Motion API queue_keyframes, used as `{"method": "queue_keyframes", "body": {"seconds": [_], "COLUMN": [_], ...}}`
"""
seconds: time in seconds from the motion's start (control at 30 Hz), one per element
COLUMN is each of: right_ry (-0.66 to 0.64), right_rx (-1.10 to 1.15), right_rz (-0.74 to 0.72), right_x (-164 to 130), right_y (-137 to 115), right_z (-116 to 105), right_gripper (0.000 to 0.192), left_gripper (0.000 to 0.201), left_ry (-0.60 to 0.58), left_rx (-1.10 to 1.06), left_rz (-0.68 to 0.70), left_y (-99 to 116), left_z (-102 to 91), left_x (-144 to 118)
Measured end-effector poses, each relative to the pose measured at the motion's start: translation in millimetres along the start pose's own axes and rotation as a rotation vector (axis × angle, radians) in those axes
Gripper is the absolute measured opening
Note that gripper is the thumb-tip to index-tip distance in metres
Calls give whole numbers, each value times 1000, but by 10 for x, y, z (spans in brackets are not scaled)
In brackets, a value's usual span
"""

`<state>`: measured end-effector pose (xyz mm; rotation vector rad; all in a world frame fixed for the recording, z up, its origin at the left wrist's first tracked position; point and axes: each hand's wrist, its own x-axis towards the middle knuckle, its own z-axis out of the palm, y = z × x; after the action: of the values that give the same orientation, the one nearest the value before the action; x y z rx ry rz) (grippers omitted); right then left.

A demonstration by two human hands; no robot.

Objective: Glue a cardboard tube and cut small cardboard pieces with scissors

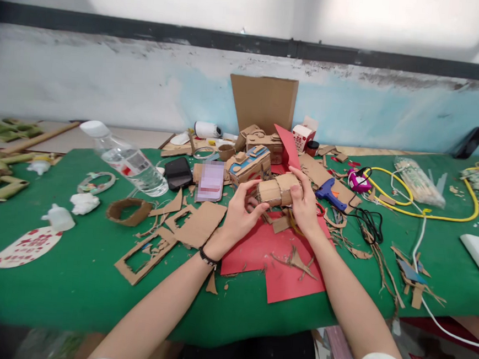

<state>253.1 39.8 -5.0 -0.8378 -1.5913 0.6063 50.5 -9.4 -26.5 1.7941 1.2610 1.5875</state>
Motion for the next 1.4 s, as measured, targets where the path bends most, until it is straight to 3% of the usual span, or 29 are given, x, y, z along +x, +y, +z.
{"method": "queue_keyframes", "body": {"seconds": [0.17, 0.43, 0.63, 0.87, 1.0, 1.17, 1.27, 1.4], "right_ry": [-24, -83, -109, -191, -175, -218, -262, -240], "right_rx": [10, 15, -21, -96, -158, -265, -233, -114], "right_rz": [-19, -77, -264, -332, -373, -383, -439, -463], "right_x": [-8, -51, -67, -62, -44, -74, -130, -175], "right_y": [20, 17, -51, -95, -87, -99, -113, -115], "right_z": [-5, 14, 28, 19, -11, 15, 78, 135], "right_gripper": [57, 49, 45, 54, 51, 49, 57, 82], "left_gripper": [64, 65, 89, 72, 76, 83, 85, 90], "left_ry": [2, 13, -34, -85, -112, -114, -108, -2], "left_rx": [0, 124, 168, 230, 213, 276, 236, 120], "left_rz": [-5, 209, 286, 270, 252, 343, 348, 207], "left_y": [25, 95, 91, 84, 95, 26, -4, 15], "left_z": [19, -20, -59, -84, -41, 23, 36, 37], "left_x": [-7, 25, 38, 24, 1, -38, -71, -75]}}
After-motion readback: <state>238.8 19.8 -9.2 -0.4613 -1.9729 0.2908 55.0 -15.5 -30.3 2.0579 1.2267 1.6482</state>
